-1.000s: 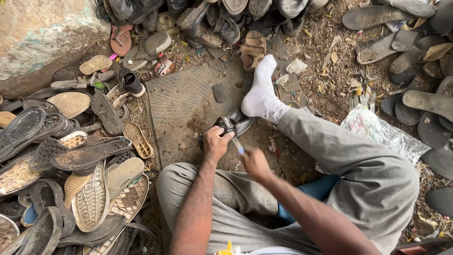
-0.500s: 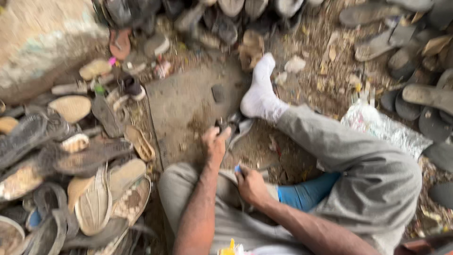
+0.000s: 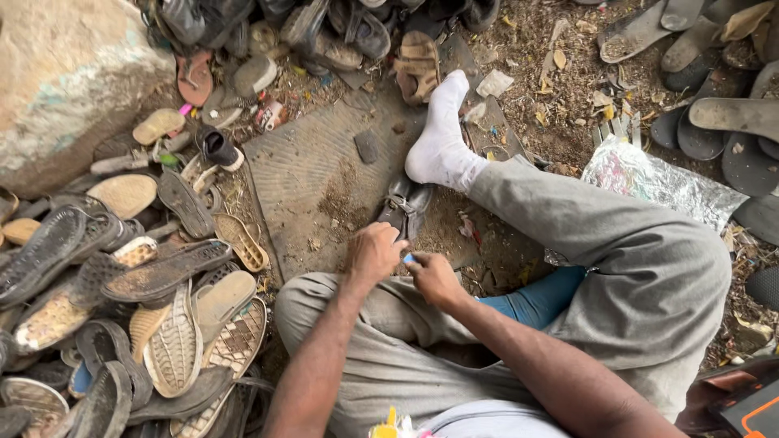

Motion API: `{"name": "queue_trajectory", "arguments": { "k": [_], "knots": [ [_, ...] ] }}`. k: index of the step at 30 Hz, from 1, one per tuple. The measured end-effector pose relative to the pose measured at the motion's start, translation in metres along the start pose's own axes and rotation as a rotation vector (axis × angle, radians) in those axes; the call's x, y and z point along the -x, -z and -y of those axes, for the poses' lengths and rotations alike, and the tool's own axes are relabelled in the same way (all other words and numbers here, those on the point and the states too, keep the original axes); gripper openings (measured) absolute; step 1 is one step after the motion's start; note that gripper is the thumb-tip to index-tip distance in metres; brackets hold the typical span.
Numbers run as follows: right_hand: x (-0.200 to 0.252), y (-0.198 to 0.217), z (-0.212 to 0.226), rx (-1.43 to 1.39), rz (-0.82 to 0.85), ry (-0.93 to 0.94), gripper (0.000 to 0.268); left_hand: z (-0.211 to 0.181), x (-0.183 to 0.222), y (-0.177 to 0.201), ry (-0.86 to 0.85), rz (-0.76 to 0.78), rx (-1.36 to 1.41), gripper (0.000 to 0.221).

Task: The person repairs shoes by hand using a knife and a sharpening stone. The person scrapes the soles of various footwear, handles a red sandal, and uses a small blade to trim material from shoe components while seated on the ground.

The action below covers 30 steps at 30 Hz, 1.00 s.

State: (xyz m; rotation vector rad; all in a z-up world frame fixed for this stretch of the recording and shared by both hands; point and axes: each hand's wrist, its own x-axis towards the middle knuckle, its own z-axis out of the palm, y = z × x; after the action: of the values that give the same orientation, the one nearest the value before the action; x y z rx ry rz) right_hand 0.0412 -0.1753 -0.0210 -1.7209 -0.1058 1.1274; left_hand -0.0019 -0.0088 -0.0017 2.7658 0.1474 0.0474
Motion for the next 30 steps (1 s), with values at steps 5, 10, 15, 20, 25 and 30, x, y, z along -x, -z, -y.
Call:
{"name": "queue_trajectory", "arguments": {
  "k": [5,10,15,20,25,30],
  "knots": [
    [0.015,0.024,-0.011,0.403,-0.262,0.474,0.026,-0.047,-0.006,-0.037,0.334,-0.376,0.436,0.037],
    [0.118,0.047,-0.051,0.626,-0.267,0.278,0.033,-0.105,-0.025,-0.051,0.574,-0.422,0.798,0.034],
    [0.087,0.07,-0.012,0.645,-0.446,0.252,0.022,-0.138,-0.051,-0.039,0.649,-0.494,1.225,0.035],
    [0.109,0.062,-0.03,0.656,-0.413,0.283,0.034,-0.148,-0.066,-0.014,0.935,-0.376,1.432,0.022],
    [0.111,0.047,-0.039,0.332,-0.46,0.172,0.032,-0.148,-0.064,-0.018,0.915,-0.537,1.734,0.024],
    [0.055,0.056,-0.007,0.132,-0.688,0.523,0.031,-0.144,-0.08,-0.008,0.865,-0.528,1.786,0.028]
  ]
}}
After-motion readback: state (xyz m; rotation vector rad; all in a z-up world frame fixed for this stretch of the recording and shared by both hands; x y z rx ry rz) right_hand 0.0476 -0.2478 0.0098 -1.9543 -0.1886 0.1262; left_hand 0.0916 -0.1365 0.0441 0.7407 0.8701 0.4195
